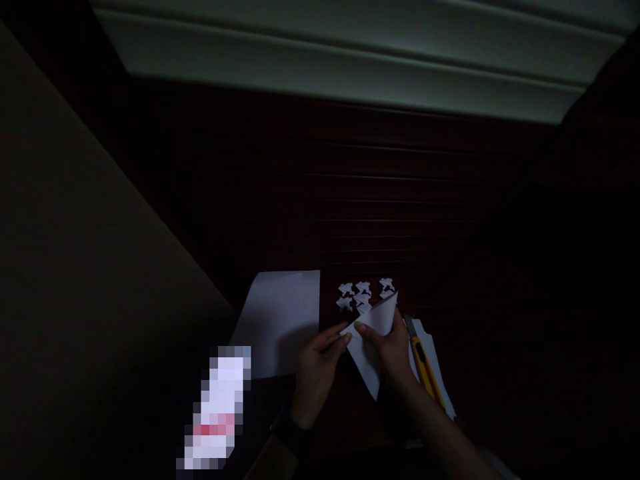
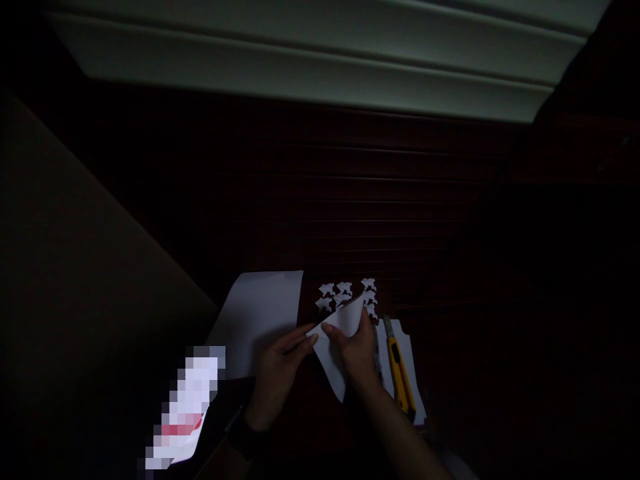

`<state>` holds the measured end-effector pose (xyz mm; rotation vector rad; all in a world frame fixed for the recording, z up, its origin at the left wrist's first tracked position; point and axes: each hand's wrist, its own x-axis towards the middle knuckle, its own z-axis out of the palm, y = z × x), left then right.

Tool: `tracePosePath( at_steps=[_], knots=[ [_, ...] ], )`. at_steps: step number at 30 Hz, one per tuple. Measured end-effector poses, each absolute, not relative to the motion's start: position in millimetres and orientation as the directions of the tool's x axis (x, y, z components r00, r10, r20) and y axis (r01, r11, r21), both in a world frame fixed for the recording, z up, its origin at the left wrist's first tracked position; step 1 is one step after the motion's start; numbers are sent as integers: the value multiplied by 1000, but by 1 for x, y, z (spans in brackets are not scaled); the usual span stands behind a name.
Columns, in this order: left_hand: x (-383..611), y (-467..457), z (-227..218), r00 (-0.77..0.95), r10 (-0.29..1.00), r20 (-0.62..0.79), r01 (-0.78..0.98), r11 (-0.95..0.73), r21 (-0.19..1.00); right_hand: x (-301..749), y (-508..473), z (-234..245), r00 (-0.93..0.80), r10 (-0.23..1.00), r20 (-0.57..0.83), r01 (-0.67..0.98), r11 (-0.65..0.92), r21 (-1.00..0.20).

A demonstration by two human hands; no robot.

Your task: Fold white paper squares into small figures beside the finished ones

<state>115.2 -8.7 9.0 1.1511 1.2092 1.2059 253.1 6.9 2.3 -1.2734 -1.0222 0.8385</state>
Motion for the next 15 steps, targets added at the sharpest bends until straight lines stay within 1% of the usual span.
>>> tracePosePath(
  at_steps=[6,15],
  knots=[
    [115,-8,11,4,999,-45,8,45,999,255,7,2,334,932,139,73,122,-990],
    [119,-9,8,-46,999,-11,48,13,999,253,6,5,323,935,147,36,143,-989]
  ],
)
